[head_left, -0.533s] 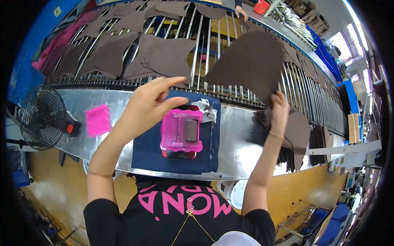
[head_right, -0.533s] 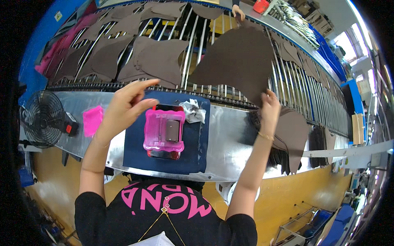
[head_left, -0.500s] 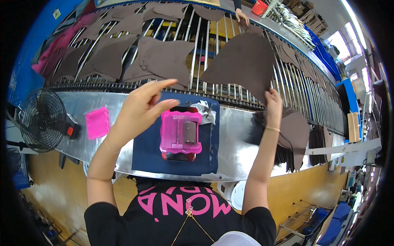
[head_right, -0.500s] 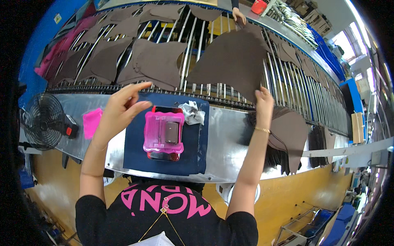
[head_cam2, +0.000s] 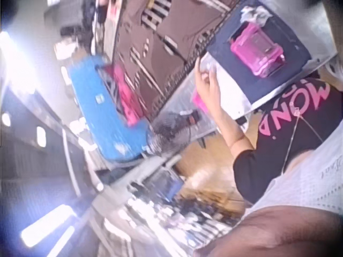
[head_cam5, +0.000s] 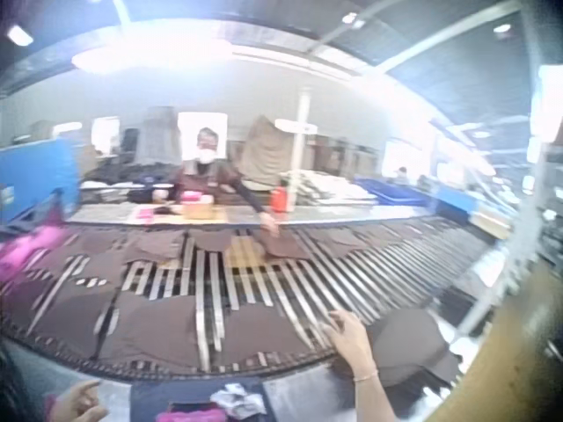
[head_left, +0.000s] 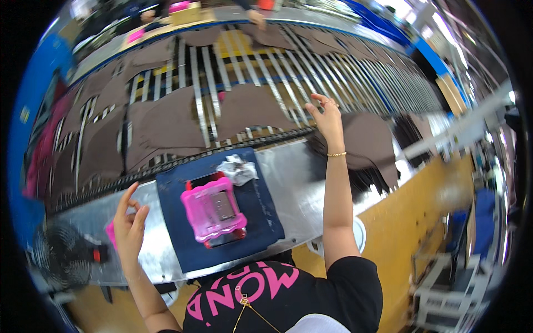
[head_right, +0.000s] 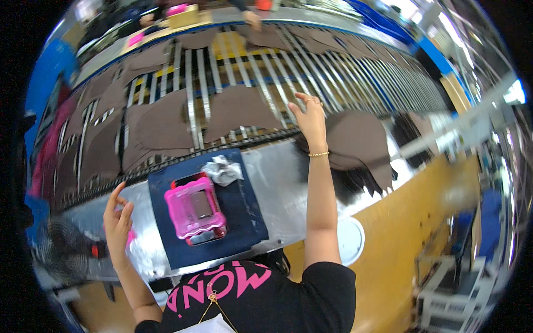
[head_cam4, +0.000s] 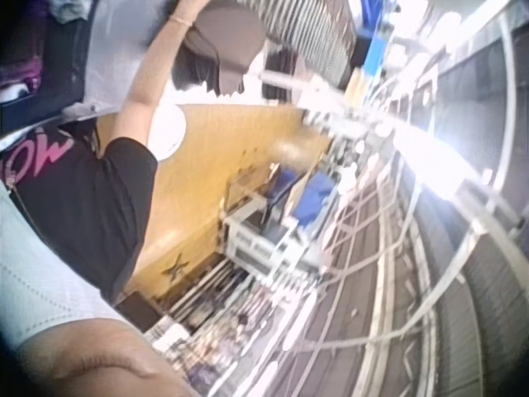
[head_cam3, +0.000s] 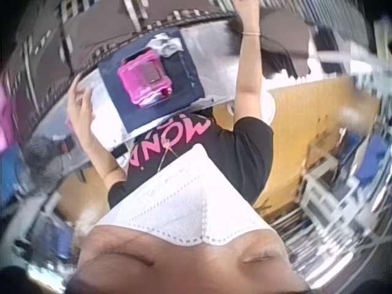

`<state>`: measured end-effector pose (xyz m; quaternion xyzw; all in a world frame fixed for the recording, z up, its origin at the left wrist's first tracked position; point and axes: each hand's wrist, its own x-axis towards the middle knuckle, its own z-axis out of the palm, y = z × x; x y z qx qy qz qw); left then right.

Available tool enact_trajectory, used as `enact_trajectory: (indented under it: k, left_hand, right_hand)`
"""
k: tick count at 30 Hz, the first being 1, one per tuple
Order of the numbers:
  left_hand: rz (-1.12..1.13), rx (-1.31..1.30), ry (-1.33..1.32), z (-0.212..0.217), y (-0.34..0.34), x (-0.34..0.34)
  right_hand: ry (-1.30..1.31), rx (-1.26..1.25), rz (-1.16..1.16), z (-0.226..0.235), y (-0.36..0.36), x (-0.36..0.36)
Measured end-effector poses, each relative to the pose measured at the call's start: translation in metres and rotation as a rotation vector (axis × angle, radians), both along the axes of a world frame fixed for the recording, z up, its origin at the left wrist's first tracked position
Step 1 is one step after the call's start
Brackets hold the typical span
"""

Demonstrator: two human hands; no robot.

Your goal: The person repeatedly picks up brown fabric pieces from a stack and places them onto a moving conveyor belt. The person handles the pieces one at a time, positioning them on the belt as it moves.

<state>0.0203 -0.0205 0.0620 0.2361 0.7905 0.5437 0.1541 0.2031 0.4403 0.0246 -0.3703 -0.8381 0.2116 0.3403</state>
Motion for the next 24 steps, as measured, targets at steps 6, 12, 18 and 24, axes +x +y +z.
enact_trajectory:
  k: [6,12,18,24]
  left_hand:
    - [-0.096,0.096,-0.022,-0.016,0.011,-0.018]
    - [-0.167,0.129,-0.021,-0.014,0.041,-0.011]
    - [-0.154,0.115,-0.021,-0.011,0.039,-0.003]
    - [-0.113,0.117,-0.064,-0.019,0.023,-0.006]
  right_hand:
    - [-0.623,0.040,-1.016,0.022,0.003,0.189]
    - [-0.599,-0.115,-0.942,-0.005,0.008,0.262]
    - [-0.622,-0.039,-1.010,0.000,0.001,0.247]
    - [-0.520,-0.261,-1.008,-0.003,0.019,0.265]
